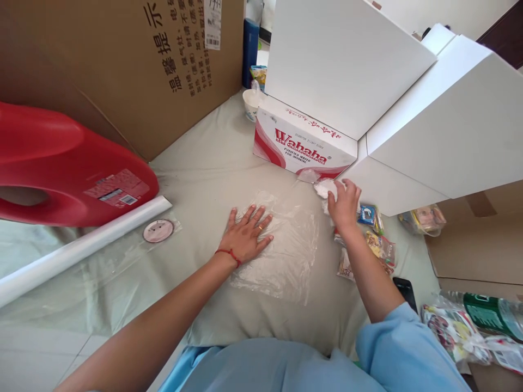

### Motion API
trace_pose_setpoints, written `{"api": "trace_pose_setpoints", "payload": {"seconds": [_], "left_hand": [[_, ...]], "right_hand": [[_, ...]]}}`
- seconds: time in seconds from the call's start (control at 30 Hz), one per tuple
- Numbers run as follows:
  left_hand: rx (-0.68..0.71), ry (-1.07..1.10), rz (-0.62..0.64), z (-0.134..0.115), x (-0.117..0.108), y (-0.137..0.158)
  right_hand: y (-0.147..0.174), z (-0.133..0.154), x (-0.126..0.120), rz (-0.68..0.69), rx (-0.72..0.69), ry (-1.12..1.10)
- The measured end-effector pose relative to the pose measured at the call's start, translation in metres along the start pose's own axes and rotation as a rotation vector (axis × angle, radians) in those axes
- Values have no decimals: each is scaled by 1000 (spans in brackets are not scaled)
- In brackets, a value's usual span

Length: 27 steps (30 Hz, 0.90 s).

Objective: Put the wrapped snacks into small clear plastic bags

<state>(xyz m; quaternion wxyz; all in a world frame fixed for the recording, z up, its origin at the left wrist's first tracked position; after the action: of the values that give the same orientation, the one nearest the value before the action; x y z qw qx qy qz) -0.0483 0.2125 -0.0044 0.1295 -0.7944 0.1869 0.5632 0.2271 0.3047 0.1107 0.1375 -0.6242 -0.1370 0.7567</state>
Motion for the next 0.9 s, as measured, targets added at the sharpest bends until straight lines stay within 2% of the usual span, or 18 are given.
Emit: {"api": "trace_pose_setpoints", "payload": {"seconds": [0.07, 0.17, 0.23, 0.3, 0.4, 0.5, 0.57, 0.63, 0.7, 0.8, 0.9], "left_hand": [[1, -5, -1, 0, 0, 0], [-1, -10, 12, 0, 1, 0], [7, -3, 23, 0, 1, 1], [28, 23, 19, 1, -1, 3], [84, 111, -12, 4, -12, 6], [104, 178, -153, 13, -46, 4], [35, 138, -332, 27, -81, 3], [-102, 30, -511, 49, -117, 4], [-269, -95, -618, 77, -143, 5], [-467, -185, -600, 128, -153, 1], [-515, -141, -480, 163, -140, -8]], "right_hand": [[39, 45, 9, 97, -205, -170], [116, 111, 37, 424, -491, -354], [156, 131, 50, 550, -541, -363], [176, 134, 55, 577, -518, -373], [185, 125, 53, 520, -474, -432], [186, 118, 50, 461, -445, -480], [186, 116, 49, 432, -434, -513], [187, 116, 48, 410, -431, -540], [187, 116, 48, 392, -427, -550], [186, 114, 49, 364, -413, -546], [186, 114, 50, 349, -405, -544]]}}
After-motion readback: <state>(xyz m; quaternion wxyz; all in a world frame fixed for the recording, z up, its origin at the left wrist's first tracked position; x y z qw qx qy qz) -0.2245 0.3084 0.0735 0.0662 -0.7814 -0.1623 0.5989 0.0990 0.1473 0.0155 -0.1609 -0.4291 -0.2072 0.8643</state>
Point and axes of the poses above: each hand's wrist, its own y-axis away from the middle knuckle, its own x-axis out of the palm, z = x × y, the point moved 9 cm from there along -y, towards the middle knuckle, and after that the axes turned 3 degrees about x, right-handed, at the moved point
